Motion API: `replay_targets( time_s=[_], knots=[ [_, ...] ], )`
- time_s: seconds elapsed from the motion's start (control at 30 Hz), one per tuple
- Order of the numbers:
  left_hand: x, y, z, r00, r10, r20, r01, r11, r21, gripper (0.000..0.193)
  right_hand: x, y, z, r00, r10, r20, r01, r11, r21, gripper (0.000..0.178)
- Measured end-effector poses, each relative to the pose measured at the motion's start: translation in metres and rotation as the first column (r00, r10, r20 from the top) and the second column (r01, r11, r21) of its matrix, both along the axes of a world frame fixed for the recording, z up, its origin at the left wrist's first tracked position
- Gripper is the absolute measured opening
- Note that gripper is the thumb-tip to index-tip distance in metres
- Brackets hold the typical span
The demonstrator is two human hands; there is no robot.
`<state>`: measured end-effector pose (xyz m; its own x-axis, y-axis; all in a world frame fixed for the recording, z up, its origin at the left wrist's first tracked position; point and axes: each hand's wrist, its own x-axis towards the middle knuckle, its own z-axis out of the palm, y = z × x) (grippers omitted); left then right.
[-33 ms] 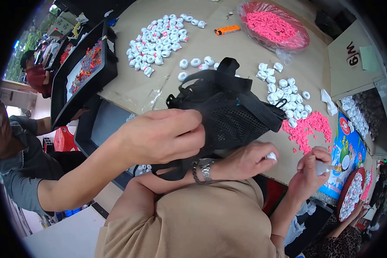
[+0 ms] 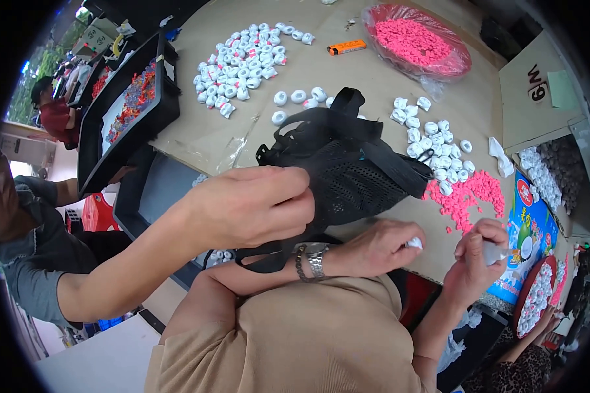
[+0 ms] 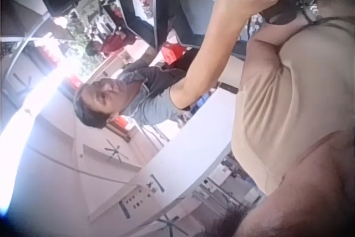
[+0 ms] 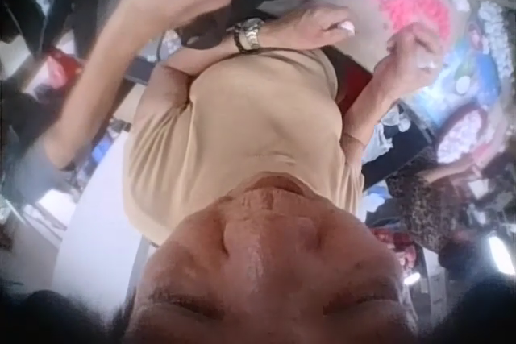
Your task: The person applies glue from a bottle to small white parts and attaches small pink accessories onto them by hand, repeatedly assembling the items on the workbench.
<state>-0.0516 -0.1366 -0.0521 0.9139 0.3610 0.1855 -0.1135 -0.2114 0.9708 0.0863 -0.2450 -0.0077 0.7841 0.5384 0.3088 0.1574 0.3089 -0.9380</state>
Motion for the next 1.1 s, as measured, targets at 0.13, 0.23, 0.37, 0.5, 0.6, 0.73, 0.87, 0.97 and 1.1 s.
replay_targets(
  time_s=[0.13,0.23,0.37,0.5,0.6,0.73,0.87,0.97,1.1],
  knots=[
    [0.003,-0.008,-0.013,0.993,-0.082,0.085,0.081,0.997,0.016,0.014,-0.007,0.040,0.062,0.952,0.182,0.246,-0.111,0.954,-0.278,0.015],
    [-0.006,-0.004,-0.009,0.992,-0.121,0.029,0.121,0.993,-0.003,0.015,-0.008,0.093,0.076,0.741,0.395,0.543,-0.268,0.915,-0.300,0.023],
    [-0.011,0.001,-0.004,0.994,-0.096,0.047,0.093,0.994,0.063,0.015,-0.017,0.140,0.093,0.624,0.611,0.487,-0.309,0.766,-0.564,0.039],
    [-0.022,0.006,0.000,0.997,-0.011,0.071,0.000,0.990,0.140,0.014,-0.025,0.169,0.084,0.528,0.641,0.557,-0.040,0.674,-0.738,0.038],
    [-0.026,0.016,0.004,1.000,0.009,0.010,-0.011,0.967,0.255,0.014,-0.022,0.175,0.075,0.511,0.668,0.541,0.011,0.624,-0.781,0.035],
    [-0.029,0.021,0.004,0.999,0.034,-0.017,-0.025,0.927,0.374,0.014,-0.013,0.175,0.066,0.574,0.620,0.534,-0.053,0.679,-0.732,0.030],
    [-0.030,0.016,0.003,0.997,0.072,0.001,-0.067,0.928,0.366,0.015,-0.001,0.163,0.069,0.674,0.641,0.366,-0.268,0.675,-0.688,0.027],
    [-0.028,0.014,-0.003,0.996,0.093,0.004,-0.088,0.920,0.382,0.016,-0.010,0.153,0.082,0.718,0.662,0.214,-0.401,0.645,-0.650,0.027],
    [-0.026,0.014,-0.012,0.993,0.118,0.027,-0.120,0.936,0.330,0.016,-0.015,0.149,0.081,0.719,0.682,0.134,-0.473,0.621,-0.625,0.026]
  ],
)
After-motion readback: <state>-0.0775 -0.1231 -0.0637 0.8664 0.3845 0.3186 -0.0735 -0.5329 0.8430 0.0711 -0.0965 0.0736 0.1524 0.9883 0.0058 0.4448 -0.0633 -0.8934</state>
